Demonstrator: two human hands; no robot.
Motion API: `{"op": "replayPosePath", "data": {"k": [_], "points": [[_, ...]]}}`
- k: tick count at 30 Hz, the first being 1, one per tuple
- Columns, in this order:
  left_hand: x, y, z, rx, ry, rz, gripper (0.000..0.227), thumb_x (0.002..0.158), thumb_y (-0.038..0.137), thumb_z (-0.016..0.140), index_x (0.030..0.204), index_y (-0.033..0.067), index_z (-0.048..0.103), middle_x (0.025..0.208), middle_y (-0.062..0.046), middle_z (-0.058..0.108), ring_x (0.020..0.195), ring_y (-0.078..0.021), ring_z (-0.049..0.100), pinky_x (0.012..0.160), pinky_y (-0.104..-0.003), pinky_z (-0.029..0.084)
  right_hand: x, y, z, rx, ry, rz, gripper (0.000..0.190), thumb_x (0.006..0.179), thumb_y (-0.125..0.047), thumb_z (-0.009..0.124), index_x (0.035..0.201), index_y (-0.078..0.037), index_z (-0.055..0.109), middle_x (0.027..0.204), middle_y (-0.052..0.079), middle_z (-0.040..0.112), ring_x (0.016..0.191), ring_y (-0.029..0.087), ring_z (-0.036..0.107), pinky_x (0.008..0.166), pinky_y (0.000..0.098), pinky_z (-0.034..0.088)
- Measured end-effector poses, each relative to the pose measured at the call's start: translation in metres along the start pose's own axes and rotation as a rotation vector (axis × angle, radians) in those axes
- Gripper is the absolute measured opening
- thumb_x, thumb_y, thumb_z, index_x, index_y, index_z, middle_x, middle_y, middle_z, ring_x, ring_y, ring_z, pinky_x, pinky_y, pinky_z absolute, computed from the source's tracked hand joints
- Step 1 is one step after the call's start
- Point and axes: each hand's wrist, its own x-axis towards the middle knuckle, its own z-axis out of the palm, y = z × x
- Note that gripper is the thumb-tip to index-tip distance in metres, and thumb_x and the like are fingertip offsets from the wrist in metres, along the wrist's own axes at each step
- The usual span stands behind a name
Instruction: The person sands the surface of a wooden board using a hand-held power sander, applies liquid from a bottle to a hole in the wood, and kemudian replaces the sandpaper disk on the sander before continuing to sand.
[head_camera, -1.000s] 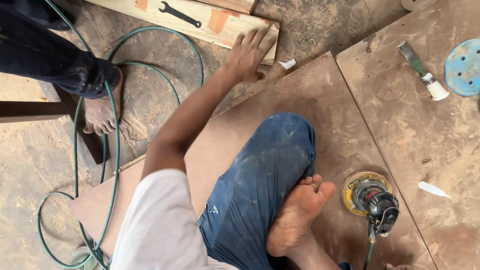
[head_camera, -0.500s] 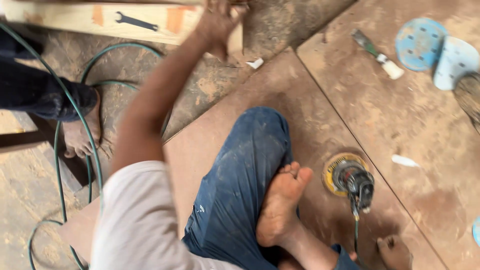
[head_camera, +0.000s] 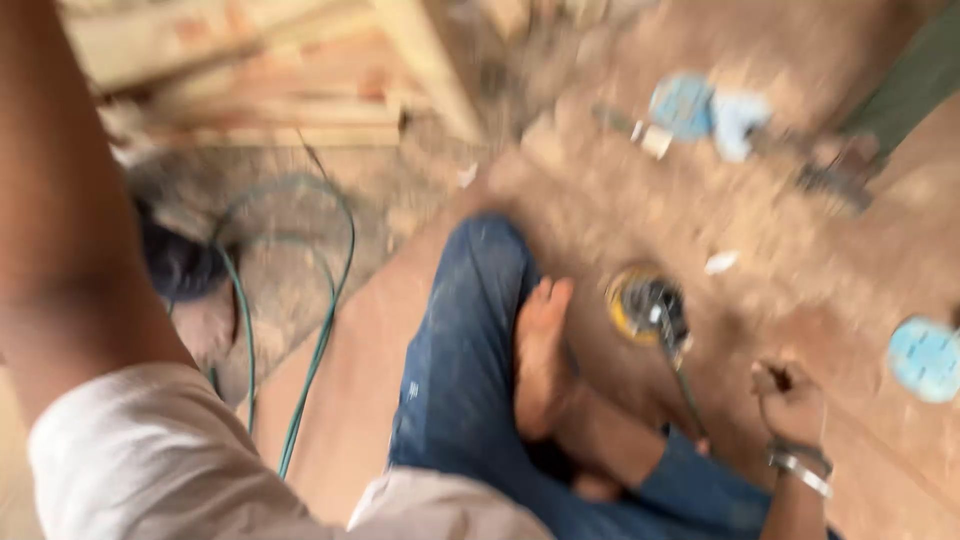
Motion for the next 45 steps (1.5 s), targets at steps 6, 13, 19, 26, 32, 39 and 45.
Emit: {"op": "replayPosePath", "data": {"k": [6,13,19,26,32,39,45], "points": [[-0.006,0.056,-0.018,-0.534,0.115,0.197,0.091,0.075,0.048,0.079,0.149,0.0085,0.042,0.142,-0.015,0.052,0.132,-0.0316,0.051,0.114,-0.051,0.038,-0.029,-0.188,0.028,1.175,-0.331,-0.071,0.074,0.09,-0.053,0.072,0.14,-0.001,0.055,0.133,0.017,0.062,0.12,0.029,0.062,0.107,0.0496,0.049],[-0.106,0.123,0.064,-1.054,0.059,0.342,0.085,0.08,0.045,0.076,0.149,0.0073,0.042,0.142,-0.012,0.051,0.132,-0.0278,0.05,0.116,-0.048,0.038,0.011,-0.261,0.055,1.922,-0.353,-0.291,0.092,0.08,-0.067,0.074,0.155,-0.019,0.051,0.154,0.003,0.053,0.142,0.026,0.044,0.126,0.0541,0.029],[-0.154,0.159,0.08,-1.642,-0.12,0.562,0.08,0.085,0.043,0.074,0.148,0.0063,0.041,0.141,-0.009,0.05,0.132,-0.0245,0.05,0.118,-0.045,0.038,0.045,-0.105,0.022,2.15,0.205,-0.376,0.103,0.057,-0.075,0.073,0.137,-0.013,0.056,0.142,0.013,0.061,0.137,0.038,0.053,0.121,0.0653,0.04],[-0.159,0.183,0.195,-2.346,-0.344,0.24,0.04,0.111,0.041,0.046,0.088,0.0108,0.06,0.092,-0.005,0.065,0.099,-0.0268,0.067,0.119,-0.05,0.04,-0.01,-0.026,-0.011,1.982,0.476,-0.244,0.093,0.063,-0.072,0.069,0.133,-0.013,0.058,0.136,0.01,0.062,0.13,0.034,0.056,0.117,0.0605,0.042],[-0.147,0.203,0.231,-2.314,-0.431,0.202,0.041,0.111,0.039,0.045,0.084,0.0115,0.058,0.082,-0.004,0.064,0.09,-0.022,0.066,0.112,-0.043,0.042,-0.055,0.017,-0.022,1.882,0.527,-0.17,0.084,0.069,-0.07,0.065,0.13,-0.013,0.059,0.13,0.008,0.063,0.123,0.031,0.058,0.113,0.0564,0.044],[-0.147,0.21,0.25,-2.268,-0.482,0.084,0.039,0.11,0.037,0.052,0.083,0.0102,0.061,0.085,-0.005,0.063,0.091,-0.023,0.065,0.108,-0.043,0.042,-0.046,0.03,-0.008,1.909,0.42,-0.26,0.074,0.076,-0.067,0.061,0.127,-0.013,0.061,0.123,0.006,0.064,0.116,0.027,0.06,0.109,0.0516,0.046],[-0.166,0.191,0.281,-1.634,-0.099,0.141,0.027,0.093,0.028,0.066,0.093,0.0006,0.064,0.097,-0.008,0.065,0.094,-0.0267,0.067,0.1,-0.052,0.056,-0.051,0.053,0.004,1.971,0.266,-0.35,0.067,0.081,-0.065,0.057,0.124,-0.013,0.062,0.117,0.004,0.065,0.109,0.023,0.062,0.106,0.0475,0.048]]}}
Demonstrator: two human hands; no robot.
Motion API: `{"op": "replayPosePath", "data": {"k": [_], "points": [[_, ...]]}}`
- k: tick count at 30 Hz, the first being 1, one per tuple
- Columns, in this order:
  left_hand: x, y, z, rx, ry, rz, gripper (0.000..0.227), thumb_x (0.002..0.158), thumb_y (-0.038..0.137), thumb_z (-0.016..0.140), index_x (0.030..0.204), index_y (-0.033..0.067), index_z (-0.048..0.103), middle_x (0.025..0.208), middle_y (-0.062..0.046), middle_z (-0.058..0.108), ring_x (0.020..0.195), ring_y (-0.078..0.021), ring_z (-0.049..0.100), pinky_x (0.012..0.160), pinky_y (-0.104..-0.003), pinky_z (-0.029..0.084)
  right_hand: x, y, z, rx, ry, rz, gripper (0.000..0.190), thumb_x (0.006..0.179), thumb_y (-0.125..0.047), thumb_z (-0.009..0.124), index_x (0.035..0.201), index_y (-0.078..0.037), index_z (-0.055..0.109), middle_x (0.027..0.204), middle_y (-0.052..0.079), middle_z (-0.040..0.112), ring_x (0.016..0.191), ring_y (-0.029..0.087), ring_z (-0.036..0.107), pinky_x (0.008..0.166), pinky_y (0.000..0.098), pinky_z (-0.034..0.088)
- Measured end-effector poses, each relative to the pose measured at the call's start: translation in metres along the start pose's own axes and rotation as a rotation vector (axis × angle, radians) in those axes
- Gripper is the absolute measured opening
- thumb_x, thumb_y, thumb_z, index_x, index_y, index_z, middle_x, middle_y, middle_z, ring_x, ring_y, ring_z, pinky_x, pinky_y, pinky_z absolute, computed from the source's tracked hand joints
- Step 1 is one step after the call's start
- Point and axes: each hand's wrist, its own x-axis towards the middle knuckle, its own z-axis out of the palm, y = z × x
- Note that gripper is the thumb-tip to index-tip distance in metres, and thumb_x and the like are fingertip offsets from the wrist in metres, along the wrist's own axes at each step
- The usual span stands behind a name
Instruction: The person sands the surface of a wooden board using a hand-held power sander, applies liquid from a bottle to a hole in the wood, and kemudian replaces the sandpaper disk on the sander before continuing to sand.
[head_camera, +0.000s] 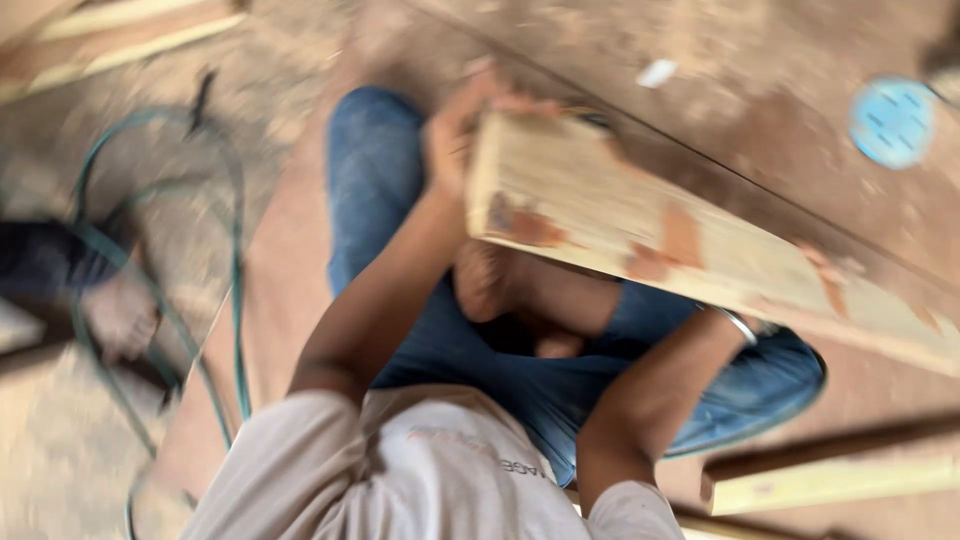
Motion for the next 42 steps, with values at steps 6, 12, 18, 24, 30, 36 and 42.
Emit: {"op": "replayPosePath", "data": {"k": [6,12,18,24,30,36,42], "points": [[-0.027,0.0,-0.05,0.195,0.289,0.019,0.042,0.111,0.032,0.054,0.087,-0.0006,0.061,0.087,-0.015,0.064,0.081,-0.0242,0.063,0.087,-0.041,0.058,-0.03,-0.006,-0.024,0.046,-0.123,-0.103,0.061,0.087,-0.063,0.053,0.121,-0.014,0.063,0.111,0.002,0.066,0.103,0.019,0.064,0.102,0.0434,0.05],[-0.055,0.018,-0.067,0.429,0.128,-0.063,0.041,0.106,0.038,0.059,0.105,-0.0022,0.064,0.127,-0.018,0.065,0.119,-0.0242,0.06,0.109,-0.038,0.045,-0.032,0.024,-0.029,0.025,-0.165,-0.178,0.056,0.095,-0.058,0.051,0.12,-0.01,0.063,0.106,0.003,0.064,0.098,0.021,0.062,0.099,0.044,0.052],[-0.062,0.033,-0.061,0.472,-0.039,-0.001,0.05,0.105,0.045,0.054,0.114,-0.0022,0.066,0.135,-0.02,0.063,0.128,-0.028,0.06,0.115,-0.042,0.044,-0.032,0.029,-0.041,0.139,-0.079,-0.158,0.053,0.102,-0.053,0.047,0.12,-0.005,0.061,0.102,0.009,0.061,0.096,0.025,0.06,0.096,0.0476,0.052],[-0.069,0.047,-0.039,0.617,-0.115,0.125,0.069,0.105,0.064,0.054,0.119,-0.0023,0.064,0.131,-0.019,0.06,0.124,-0.029,0.065,0.11,-0.04,0.055,-0.035,0.034,-0.03,0.089,0.112,-0.117,0.071,0.096,-0.07,0.041,0.107,-0.004,0.065,0.096,0.012,0.064,0.088,0.029,0.062,0.088,0.052,0.054],[-0.079,0.06,-0.046,0.923,0.04,0.037,0.069,0.103,0.065,0.05,0.104,-0.001,0.069,0.096,-0.011,0.072,0.094,-0.0198,0.068,0.089,-0.031,0.053,-0.031,0.05,-0.034,-0.026,0.435,-0.073,0.081,0.09,-0.079,0.035,0.09,-0.006,0.069,0.076,0.012,0.066,0.071,0.033,0.063,0.071,0.0525,0.053],[-0.051,0.053,-0.045,0.917,0.015,0.064,0.061,0.108,0.058,0.05,0.107,0.0005,0.07,0.098,-0.013,0.071,0.091,-0.0223,0.07,0.082,-0.029,0.054,-0.028,0.055,-0.026,-0.134,0.575,-0.086,0.068,0.098,-0.067,0.033,0.123,-0.011,0.064,0.12,0.013,0.066,0.113,0.037,0.061,0.1,0.0567,0.047],[-0.008,0.05,-0.039,1.14,-0.053,-0.116,0.047,0.1,0.037,0.07,0.122,-0.0021,0.058,0.094,-0.022,0.072,0.087,-0.0355,0.074,0.071,-0.042,0.057,-0.025,0.059,0.023,-0.237,0.758,-0.056,0.057,0.099,-0.052,0.04,0.141,-0.015,0.054,0.143,0.01,0.057,0.132,0.035,0.054,0.114,0.0568,0.04]]}}
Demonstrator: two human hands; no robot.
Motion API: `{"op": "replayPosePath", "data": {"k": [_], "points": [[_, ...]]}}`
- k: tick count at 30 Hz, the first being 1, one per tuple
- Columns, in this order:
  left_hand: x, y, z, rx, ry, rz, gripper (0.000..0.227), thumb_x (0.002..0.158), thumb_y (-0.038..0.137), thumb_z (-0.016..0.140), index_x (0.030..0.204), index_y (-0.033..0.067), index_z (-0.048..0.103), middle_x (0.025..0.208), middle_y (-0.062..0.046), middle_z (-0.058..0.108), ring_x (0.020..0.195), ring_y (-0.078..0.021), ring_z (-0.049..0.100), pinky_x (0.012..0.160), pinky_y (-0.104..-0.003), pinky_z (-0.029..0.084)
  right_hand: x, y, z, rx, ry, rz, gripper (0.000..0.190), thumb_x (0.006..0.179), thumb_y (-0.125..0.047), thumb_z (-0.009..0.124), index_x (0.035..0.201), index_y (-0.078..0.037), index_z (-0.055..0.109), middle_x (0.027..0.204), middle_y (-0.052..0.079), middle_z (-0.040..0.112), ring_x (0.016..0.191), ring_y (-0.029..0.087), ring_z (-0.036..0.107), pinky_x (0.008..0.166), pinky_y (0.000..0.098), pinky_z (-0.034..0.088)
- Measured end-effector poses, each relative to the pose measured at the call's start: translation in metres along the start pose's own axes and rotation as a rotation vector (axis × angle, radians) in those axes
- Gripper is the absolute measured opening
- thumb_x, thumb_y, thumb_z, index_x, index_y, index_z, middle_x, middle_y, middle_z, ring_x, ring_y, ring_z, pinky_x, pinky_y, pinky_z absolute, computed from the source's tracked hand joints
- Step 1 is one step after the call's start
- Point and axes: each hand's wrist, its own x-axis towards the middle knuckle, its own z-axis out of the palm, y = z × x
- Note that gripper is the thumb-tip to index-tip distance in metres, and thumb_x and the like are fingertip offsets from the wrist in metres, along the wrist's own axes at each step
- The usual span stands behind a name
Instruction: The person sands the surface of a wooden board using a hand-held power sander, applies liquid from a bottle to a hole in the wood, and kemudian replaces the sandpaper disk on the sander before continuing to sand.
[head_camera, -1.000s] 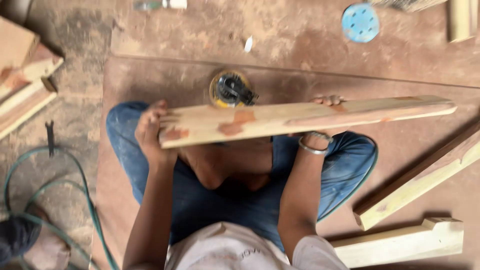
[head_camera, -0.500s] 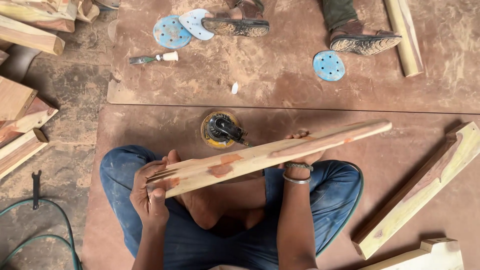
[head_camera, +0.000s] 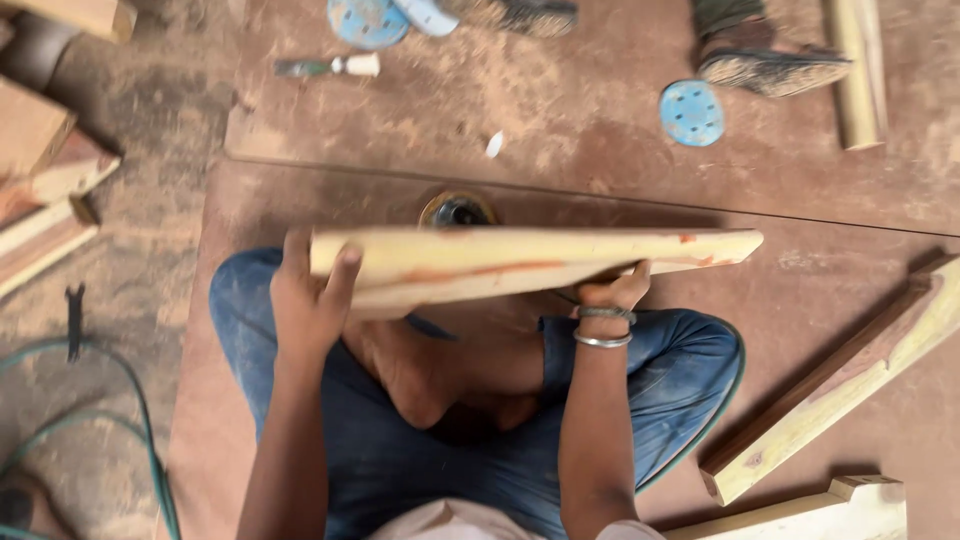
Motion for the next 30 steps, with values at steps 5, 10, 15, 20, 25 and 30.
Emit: {"op": "replayPosePath", "data": {"k": [5,10,15,20,25,30], "points": [[0.026,-0.027,-0.011,0.092,-0.208,-0.014,0.059,0.094,0.032,0.075,0.136,-0.0025,0.053,0.103,-0.026,0.073,0.1,-0.0407,0.071,0.082,-0.046,0.055,-0.009,0.005,0.013,-0.112,-0.038,0.082,0.046,0.1,-0.038,0.05,0.138,-0.013,0.054,0.141,0.011,0.058,0.131,0.034,0.055,0.111,0.0557,0.045],[0.029,-0.067,-0.005,-0.621,-0.332,-0.25,0.063,0.09,0.021,0.071,0.144,-0.0047,0.052,0.134,-0.018,0.066,0.127,-0.0287,0.06,0.11,-0.037,0.044,-0.016,0.009,0.019,-0.134,0.052,0.105,0.045,0.102,-0.034,0.048,0.137,-0.006,0.052,0.133,0.016,0.059,0.123,0.034,0.058,0.105,0.0545,0.051],[0.02,-0.089,0.001,-0.906,-0.234,-0.262,0.069,0.088,0.019,0.069,0.149,-0.0055,0.049,0.141,-0.014,0.063,0.135,-0.0241,0.058,0.117,-0.036,0.042,-0.01,0.012,0.004,-0.303,0.026,0.057,0.045,0.103,-0.034,0.045,0.136,-0.005,0.053,0.127,0.015,0.063,0.113,0.033,0.063,0.096,0.0503,0.054],[0.018,-0.092,0.007,-0.92,-0.176,-0.219,0.067,0.091,0.02,0.067,0.151,-0.0032,0.049,0.145,-0.016,0.061,0.136,-0.0245,0.057,0.116,-0.036,0.042,-0.016,0.031,-0.003,-0.85,-0.074,-0.074,0.053,0.103,-0.045,0.051,0.137,-0.004,0.05,0.123,0.009,0.06,0.105,0.024,0.061,0.087,0.0431,0.05],[0.018,-0.101,0.009,-0.955,-0.151,-0.278,0.067,0.09,0.018,0.067,0.15,-0.0037,0.05,0.144,-0.018,0.061,0.133,-0.0255,0.058,0.114,-0.037,0.042,-0.044,0.05,-0.007,-1.192,-0.213,-0.167,0.073,0.104,-0.058,0.05,0.144,0.002,0.048,0.128,0.011,0.065,0.112,0.023,0.066,0.097,0.0362,0.053],[0.016,-0.101,0.011,-0.938,-0.096,-0.282,0.066,0.092,0.019,0.067,0.151,-0.0021,0.047,0.144,-0.017,0.061,0.134,-0.0249,0.058,0.113,-0.037,0.043,-0.048,0.044,-0.007,-1.36,-0.357,-0.135,0.068,0.104,-0.055,0.045,0.137,0.005,0.055,0.117,0.018,0.073,0.107,0.027,0.072,0.094,0.0377,0.056]]}}
